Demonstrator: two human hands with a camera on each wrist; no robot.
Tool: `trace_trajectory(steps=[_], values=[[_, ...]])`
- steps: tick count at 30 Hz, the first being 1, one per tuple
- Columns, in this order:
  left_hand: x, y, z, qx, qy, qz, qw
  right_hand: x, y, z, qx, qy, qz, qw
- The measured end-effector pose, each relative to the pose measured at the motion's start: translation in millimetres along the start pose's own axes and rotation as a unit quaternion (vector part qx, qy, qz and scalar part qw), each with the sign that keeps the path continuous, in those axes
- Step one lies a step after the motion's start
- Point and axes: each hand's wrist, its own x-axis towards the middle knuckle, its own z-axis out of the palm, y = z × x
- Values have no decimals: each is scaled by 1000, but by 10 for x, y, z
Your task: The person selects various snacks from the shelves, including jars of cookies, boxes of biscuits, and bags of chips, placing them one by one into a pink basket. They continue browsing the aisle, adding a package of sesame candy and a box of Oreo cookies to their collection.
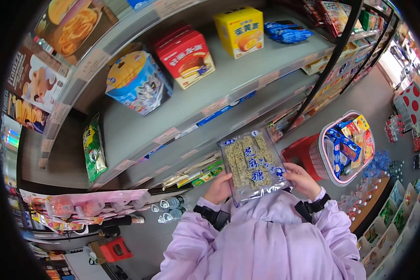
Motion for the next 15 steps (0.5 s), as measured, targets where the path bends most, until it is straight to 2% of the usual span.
trace_trajectory(steps=[3, 7, 10, 13, 15], values=[[-34, 156, -235, 58, -23, 63, 996, 331, 194, 63, 20, 12, -2, 1000], [0, 346, -367, 66, 16, 83, 994, 679, 233, 173, 40, 73, 32, 996], [23, 398, -469, 49, 7, 54, 997, 852, 366, 131, 40, 104, 35, 993], [53, 276, -814, 72, 48, 25, 996, 823, 359, 141, 8, 119, 49, 992], [-57, 265, -749, 101, 75, -17, 992, 808, 355, 67, 17, 110, 66, 992]])
